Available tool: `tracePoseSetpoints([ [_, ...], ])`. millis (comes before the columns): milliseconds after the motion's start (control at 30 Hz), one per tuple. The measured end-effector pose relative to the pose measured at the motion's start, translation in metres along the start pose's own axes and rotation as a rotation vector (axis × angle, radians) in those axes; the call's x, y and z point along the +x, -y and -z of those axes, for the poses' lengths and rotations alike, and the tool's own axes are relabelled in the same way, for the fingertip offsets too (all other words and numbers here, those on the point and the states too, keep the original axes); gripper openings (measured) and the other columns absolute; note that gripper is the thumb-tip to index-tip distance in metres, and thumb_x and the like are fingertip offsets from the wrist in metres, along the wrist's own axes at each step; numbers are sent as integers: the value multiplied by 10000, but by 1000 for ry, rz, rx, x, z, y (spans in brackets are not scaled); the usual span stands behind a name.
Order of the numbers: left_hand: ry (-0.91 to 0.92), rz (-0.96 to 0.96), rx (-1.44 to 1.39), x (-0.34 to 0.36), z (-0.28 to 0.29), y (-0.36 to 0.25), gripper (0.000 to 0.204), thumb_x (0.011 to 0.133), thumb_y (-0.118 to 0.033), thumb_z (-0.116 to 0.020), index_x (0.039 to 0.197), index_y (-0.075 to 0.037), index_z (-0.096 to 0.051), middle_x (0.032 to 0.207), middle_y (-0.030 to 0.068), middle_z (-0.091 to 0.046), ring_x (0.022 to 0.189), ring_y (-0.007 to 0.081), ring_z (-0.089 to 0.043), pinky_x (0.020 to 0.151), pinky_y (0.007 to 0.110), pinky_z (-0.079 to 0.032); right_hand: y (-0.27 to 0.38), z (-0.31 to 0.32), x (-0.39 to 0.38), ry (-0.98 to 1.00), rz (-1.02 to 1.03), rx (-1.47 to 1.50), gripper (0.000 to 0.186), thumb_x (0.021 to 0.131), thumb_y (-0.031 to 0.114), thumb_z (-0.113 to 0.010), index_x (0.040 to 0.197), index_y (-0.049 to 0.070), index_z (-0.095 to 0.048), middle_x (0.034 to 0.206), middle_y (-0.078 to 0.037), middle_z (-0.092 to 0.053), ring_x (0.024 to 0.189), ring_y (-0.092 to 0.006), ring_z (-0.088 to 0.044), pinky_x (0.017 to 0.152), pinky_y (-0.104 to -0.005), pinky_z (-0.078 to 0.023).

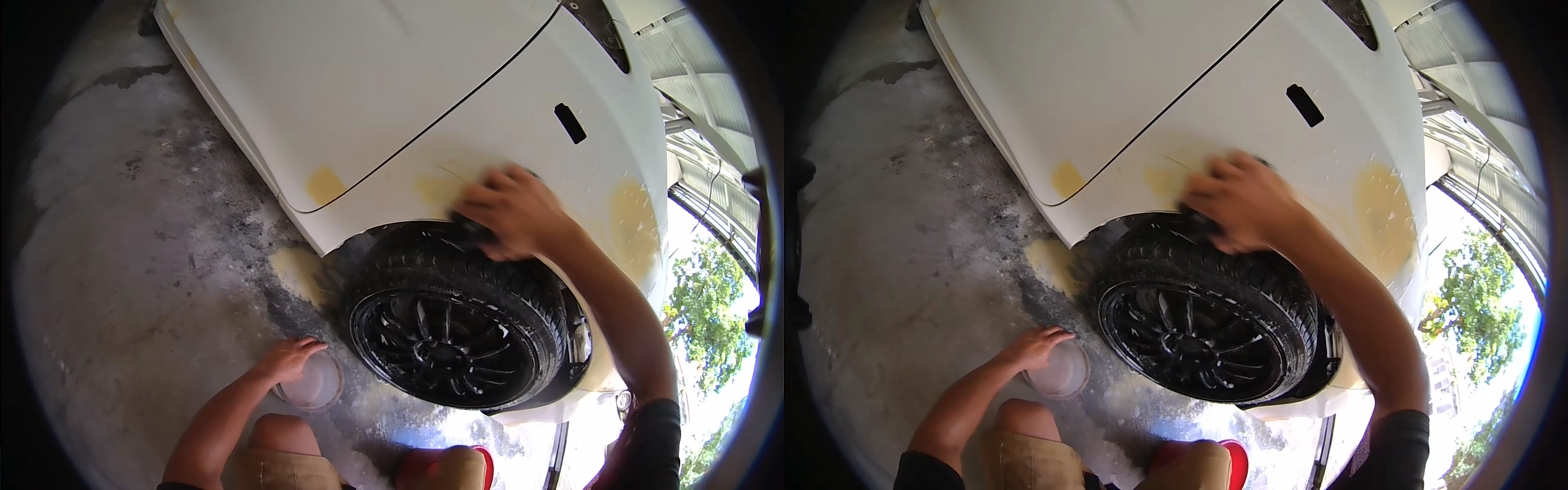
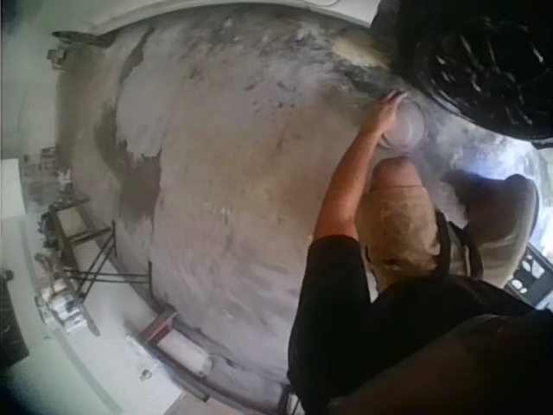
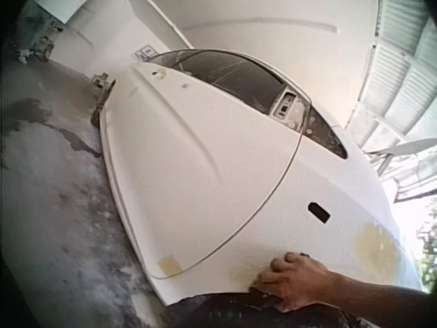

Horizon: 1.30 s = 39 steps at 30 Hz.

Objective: The person sands the front fender of a white car using a sanding block and a pink cloth. They repeatedly rub the surface, occasionally dipping the cloth into a red bucket of water, and wipe the area to remove residue.

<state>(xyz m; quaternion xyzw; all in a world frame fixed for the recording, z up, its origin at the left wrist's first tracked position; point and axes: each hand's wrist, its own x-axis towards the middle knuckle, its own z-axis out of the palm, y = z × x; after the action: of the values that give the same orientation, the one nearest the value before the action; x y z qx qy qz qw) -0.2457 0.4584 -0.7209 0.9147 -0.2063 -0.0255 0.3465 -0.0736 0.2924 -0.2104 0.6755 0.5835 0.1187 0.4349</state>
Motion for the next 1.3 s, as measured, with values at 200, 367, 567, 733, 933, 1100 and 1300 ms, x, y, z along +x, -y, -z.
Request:
tracePoseSetpoints([
  [200,-6,-5,-98,4,0,1,724,815,-4,-663,1511,-174,-562,1510,83,-578,1318,340,-595,1126,434,-495,-15,20,-179,62,41,-41,860,468,634,-892,1242,277,-780,1279,119,-681,1192,-215,-632,1018,-465,-468],
  [367,-31,16,-92,3,-5,1,722,826,-10,-656,1520,-183,-554,1510,87,-577,1307,325,-603,1119,423,-502,-3,5,67,226,188,-54,562,657,524,-889,1100,208,-749,1170,56,-616,1162,-198,-538,972,-377,-471],
  [567,-14,-23,-54,1,0,-1,697,838,-15,-645,1513,-170,-561,1527,90,-569,1295,334,-612,1128,430,-493,0,7,-128,3,-115,-6,757,621,488,-883,1313,226,-724,1240,32,-653,1144,-236,-618,983,-457,-492],
  [733,-49,-57,-57,8,1,1,655,861,-30,-630,1500,-160,-568,1508,91,-587,1259,334,-638,1094,440,-516,-5,12,-208,-154,-32,-65,791,501,637,-853,1180,234,-792,1074,44,-669,1002,-223,-624,893,-459,-478],
  [933,-104,-32,-48,4,-12,2,645,858,-49,-640,1488,-168,-580,1486,57,-602,1225,325,-655,1055,434,-544,0,-4,100,114,129,-32,729,639,489,-911,1289,240,-694,1211,26,-610,1188,-206,-560,1003,-394,-458],
  [1100,-101,-43,23,1,-8,-1,659,840,-61,-651,1486,-175,-587,1456,34,-618,1134,319,-678,1022,431,-562,-3,16,-30,162,-13,-73,858,618,494,-921,1413,294,-664,1236,-2,-628,1204,-239,-601,1042,-446,-481],
  [1300,-111,-59,2,5,-6,0,656,837,-55,-645,1481,-169,-593,1455,31,-615,1145,310,-666,1013,416,-568,-2,18,-16,116,-7,-81,864,568,508,-917,1360,246,-692,1188,-8,-630,1112,-235,-599,945,-456,-467],
])
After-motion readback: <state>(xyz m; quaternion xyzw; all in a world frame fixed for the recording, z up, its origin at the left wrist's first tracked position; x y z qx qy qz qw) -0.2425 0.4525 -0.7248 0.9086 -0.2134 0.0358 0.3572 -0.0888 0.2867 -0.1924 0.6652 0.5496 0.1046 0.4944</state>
